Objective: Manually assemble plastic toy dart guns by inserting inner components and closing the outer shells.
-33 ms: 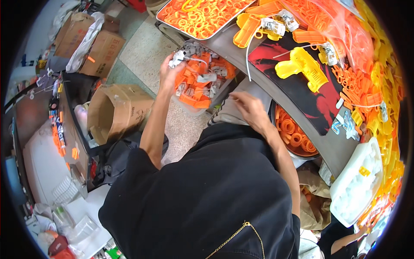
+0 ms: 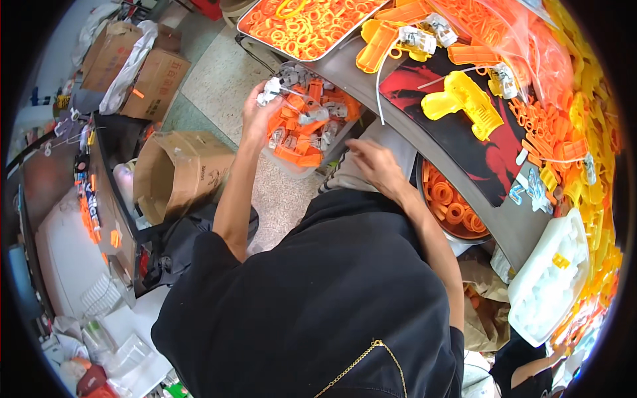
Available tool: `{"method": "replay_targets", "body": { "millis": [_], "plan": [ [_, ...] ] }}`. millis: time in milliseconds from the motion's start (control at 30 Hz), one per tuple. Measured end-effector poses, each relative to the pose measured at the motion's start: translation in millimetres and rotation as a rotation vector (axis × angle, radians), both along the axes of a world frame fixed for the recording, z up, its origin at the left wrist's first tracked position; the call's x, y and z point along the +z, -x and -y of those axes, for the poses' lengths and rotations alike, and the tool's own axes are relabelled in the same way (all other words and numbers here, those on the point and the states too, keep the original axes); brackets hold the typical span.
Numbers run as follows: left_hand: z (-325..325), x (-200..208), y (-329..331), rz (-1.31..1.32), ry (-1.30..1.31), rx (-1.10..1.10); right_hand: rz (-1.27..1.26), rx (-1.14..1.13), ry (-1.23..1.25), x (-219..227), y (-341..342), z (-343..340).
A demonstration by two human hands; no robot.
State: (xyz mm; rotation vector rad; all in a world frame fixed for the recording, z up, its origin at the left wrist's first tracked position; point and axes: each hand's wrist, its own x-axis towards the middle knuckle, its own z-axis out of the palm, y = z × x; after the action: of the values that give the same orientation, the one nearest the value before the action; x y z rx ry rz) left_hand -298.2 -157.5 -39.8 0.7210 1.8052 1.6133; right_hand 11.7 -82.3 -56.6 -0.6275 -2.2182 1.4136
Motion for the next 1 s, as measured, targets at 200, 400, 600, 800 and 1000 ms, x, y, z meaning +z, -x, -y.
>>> {"method": "replay_targets", "body": {
  "millis": [200,400,600,800,1000],
  "plan": [
    [5.6,31.3,-24.3,0.398,-0.278,-0.054,0.023,-0.101,-0.267,-37.7,96.4,-2.1],
    [10.3,47.6,-27.2,0.498,-0.411,-0.131,0.185,-0.033,-0.131,-52.6,142.9,-26.3],
    [13.1,65.6,-37.0,0.514,-0.350,-0.126,0.133,-0.059,-0.162,-32.6,117.5,-7.4],
    [2.4,109.9,-65.8,-0.039,-0.200,-0.446,0.242,-0.032,-0.052,93.7,27.9,-15.9],
    [-33.8,147.6,-111.0,-0.551,-0.313,-0.697,-0.295,-0.414,-0.054,123.8,-10.9,-32.6]
  ]
}}
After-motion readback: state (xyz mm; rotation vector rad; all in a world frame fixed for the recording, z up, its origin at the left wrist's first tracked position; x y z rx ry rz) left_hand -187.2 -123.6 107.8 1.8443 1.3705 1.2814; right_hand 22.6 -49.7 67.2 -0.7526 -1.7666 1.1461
